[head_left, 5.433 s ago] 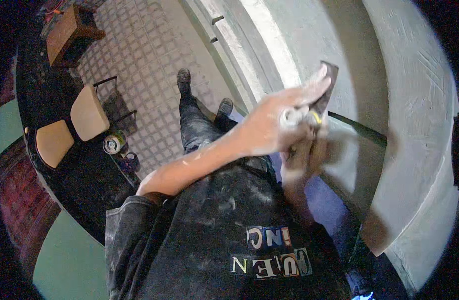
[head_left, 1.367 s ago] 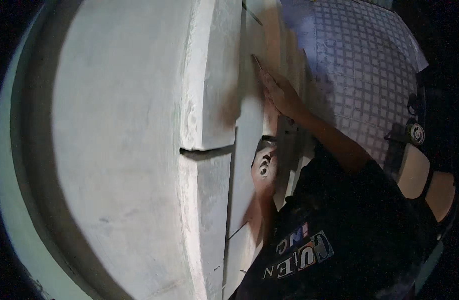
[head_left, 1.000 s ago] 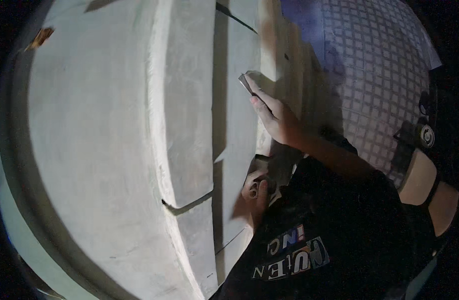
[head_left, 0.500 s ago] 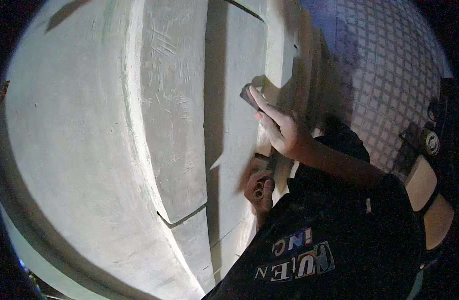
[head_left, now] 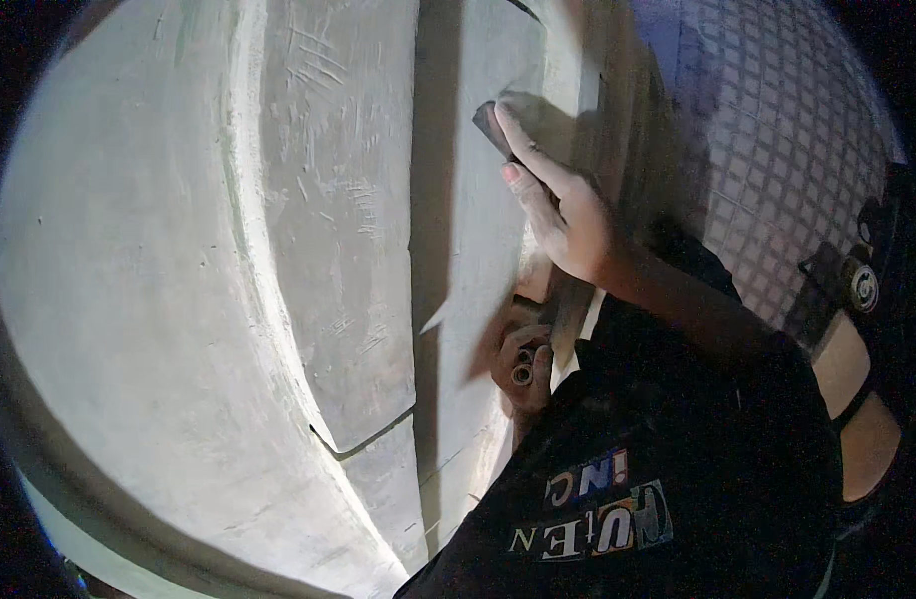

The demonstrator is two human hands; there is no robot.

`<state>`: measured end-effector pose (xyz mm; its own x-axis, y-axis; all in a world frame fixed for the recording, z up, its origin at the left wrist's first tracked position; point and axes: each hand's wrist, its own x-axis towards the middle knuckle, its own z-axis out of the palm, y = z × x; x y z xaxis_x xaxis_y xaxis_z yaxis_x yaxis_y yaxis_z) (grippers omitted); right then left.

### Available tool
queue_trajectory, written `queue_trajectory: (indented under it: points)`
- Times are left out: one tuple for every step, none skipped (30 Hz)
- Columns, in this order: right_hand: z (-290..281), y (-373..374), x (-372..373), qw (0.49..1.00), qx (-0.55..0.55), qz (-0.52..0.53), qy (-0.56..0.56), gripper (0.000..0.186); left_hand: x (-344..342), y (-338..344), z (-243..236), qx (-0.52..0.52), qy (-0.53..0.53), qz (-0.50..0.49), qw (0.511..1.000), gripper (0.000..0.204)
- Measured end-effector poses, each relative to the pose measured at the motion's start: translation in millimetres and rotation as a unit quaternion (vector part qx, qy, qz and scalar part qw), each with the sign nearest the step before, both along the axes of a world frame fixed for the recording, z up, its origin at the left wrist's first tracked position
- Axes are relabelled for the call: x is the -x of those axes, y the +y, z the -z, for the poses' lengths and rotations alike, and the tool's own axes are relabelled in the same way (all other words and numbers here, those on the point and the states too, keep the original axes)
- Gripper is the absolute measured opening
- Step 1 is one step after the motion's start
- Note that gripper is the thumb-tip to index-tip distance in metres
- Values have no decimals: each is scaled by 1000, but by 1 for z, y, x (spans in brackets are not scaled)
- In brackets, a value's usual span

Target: The person is using a putty knife to patch a gap or hole in a plastered wall surface.

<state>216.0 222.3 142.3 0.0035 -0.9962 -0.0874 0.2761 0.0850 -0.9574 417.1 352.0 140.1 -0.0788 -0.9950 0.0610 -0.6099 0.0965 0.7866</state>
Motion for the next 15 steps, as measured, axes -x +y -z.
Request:
queue_trajectory:
  points:
    - [4,-1,-3,997,61,47,2,48,-1,1,1,-1,3,3,1000,21]
    - [8,-1,-7,988,121,94,4,47,-1,4,3,-5,18,-4,1000,22]
    - [11,4,-10,988,120,97,8,47,-1,5,4,-9,33,-11,999,22]
    - [15,12,-15,981,152,117,25,47,0,1,4,-9,31,-10,999,22]
    - [18,16,-18,972,184,137,44,47,1,-3,4,23,20,15,999,22]
    - [19,15,-21,973,180,144,20,48,3,-7,4,55,9,41,998,22]
    - [17,8,-19,973,178,144,20,48,3,-14,-1,53,10,41,998,22]
    - [11,-2,-14,977,154,142,41,47,0,-22,-15,23,-23,97,995,21]
    - [5,-7,-10,980,130,139,61,47,-2,-25,-24,-7,-56,153,987,20]
    - [-2,-5,-14,991,85,98,28,47,-8,-17,-19,-2,-60,149,987,20]
    - [2,-2,-14,991,81,101,30,47,-13,-6,-3,-26,-14,99,995,20]
    - [8,2,-13,988,91,101,69,48,-21,3,9,-50,31,48,997,19]
    - [12,3,-12,984,104,101,104,49,-20,5,10,-51,31,50,997,19]
    - [18,2,-13,984,104,103,105,49,-20,6,10,-57,36,47,997,19]
    - [25,0,-16,944,175,170,224,49,-20,6,10,-64,42,45,996,19]
